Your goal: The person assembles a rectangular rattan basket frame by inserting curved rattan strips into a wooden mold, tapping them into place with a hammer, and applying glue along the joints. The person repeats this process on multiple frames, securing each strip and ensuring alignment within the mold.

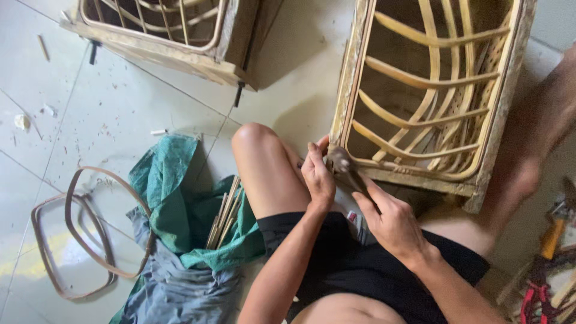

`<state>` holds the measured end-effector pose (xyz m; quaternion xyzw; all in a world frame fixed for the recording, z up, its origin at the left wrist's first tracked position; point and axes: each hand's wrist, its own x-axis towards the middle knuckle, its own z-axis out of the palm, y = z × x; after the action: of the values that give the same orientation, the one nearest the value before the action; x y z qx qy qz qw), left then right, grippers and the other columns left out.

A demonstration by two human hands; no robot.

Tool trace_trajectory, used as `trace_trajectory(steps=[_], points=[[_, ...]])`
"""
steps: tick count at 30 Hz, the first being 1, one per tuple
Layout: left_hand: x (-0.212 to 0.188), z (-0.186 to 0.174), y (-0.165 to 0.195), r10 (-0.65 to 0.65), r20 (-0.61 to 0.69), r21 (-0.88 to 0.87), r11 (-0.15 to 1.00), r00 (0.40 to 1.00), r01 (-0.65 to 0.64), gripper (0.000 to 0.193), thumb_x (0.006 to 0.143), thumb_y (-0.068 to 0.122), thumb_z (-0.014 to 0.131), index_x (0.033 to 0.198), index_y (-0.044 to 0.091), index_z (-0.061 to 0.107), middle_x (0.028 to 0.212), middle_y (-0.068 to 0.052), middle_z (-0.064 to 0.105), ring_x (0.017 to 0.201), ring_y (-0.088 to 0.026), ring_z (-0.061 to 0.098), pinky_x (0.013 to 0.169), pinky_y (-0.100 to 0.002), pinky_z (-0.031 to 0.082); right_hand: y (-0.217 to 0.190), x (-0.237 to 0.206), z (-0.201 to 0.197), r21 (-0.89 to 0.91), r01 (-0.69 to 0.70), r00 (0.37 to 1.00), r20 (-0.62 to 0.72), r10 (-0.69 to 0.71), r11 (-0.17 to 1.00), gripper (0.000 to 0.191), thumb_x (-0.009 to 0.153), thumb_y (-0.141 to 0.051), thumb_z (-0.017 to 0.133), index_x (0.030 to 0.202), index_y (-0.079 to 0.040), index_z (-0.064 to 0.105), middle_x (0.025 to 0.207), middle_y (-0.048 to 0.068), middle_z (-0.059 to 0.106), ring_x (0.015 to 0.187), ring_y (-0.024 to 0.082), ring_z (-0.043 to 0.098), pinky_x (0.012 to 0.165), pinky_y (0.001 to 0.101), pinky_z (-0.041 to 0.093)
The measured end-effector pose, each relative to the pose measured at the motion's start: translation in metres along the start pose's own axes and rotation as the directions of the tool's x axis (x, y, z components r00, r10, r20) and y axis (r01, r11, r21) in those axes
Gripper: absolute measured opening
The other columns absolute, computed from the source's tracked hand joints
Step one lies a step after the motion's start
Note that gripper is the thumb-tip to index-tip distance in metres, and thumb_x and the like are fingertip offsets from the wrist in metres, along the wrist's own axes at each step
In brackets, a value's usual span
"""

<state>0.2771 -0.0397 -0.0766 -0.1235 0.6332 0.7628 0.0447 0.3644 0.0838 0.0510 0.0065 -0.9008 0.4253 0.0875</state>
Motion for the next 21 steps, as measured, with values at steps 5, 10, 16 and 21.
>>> trace_trajectory(steps=[5, 10, 16, 21], points=[[-0.001, 0.002, -0.001, -0.083, 0.007, -0.138, 0.987, 0.997, 0.083, 0.050, 0.113, 0.033, 0.041, 0.129, -0.006, 0.068, 0.111, -0.005, 0.073, 0.091, -0.010, 0.059, 0.080, -0.024, 0.046, 0.009, 0.061, 0.001, -0.036, -0.313, 0.923, 0.223, 0.313, 0.949, 0.027, 0.104, -0.018, 0.055, 0.120, 0.001, 0.066, 0.060, 0.011, 0.065, 0.041, 0.018, 0.058, 0.039, 0.0339, 0.047], [-0.002, 0.002, -0.006, -0.014, -0.049, 0.036, 0.999, 0.999, 0.015, 0.038, 0.111, 0.025, 0.053, 0.127, -0.004, 0.072, 0.103, -0.003, 0.071, 0.090, -0.007, 0.058, 0.083, -0.023, 0.050, 0.024, 0.099, -0.007, -0.001, -0.329, 0.929, 0.179, 0.324, 0.944, 0.029, 0.106, -0.023, 0.052, 0.095, 0.000, 0.065, 0.056, 0.004, 0.055, 0.038, 0.013, 0.048, 0.029, 0.0286, 0.038], [-0.002, 0.005, -0.005, 0.041, -0.047, 0.145, 0.989, 0.998, -0.034, 0.030, 0.104, 0.019, 0.062, 0.123, -0.003, 0.071, 0.108, -0.007, 0.076, 0.097, -0.010, 0.067, 0.090, -0.025, 0.054, 0.017, 0.101, -0.019, 0.042, -0.332, 0.932, 0.170, 0.321, 0.942, 0.029, 0.106, -0.023, 0.049, 0.096, -0.001, 0.066, 0.056, 0.003, 0.055, 0.039, 0.010, 0.049, 0.030, 0.0258, 0.038], [-0.004, 0.001, -0.010, 0.039, -0.012, 0.147, 0.988, 0.999, -0.037, 0.031, 0.105, 0.019, 0.061, 0.124, -0.004, 0.069, 0.107, -0.007, 0.075, 0.097, -0.011, 0.066, 0.090, -0.025, 0.053, 0.007, -0.015, -0.041, 0.217, -0.395, 0.917, 0.041, 0.396, 0.893, 0.025, 0.099, -0.019, 0.058, 0.111, 0.000, 0.070, 0.058, -0.001, 0.062, 0.040, 0.008, 0.054, 0.032, 0.0223, 0.042]])
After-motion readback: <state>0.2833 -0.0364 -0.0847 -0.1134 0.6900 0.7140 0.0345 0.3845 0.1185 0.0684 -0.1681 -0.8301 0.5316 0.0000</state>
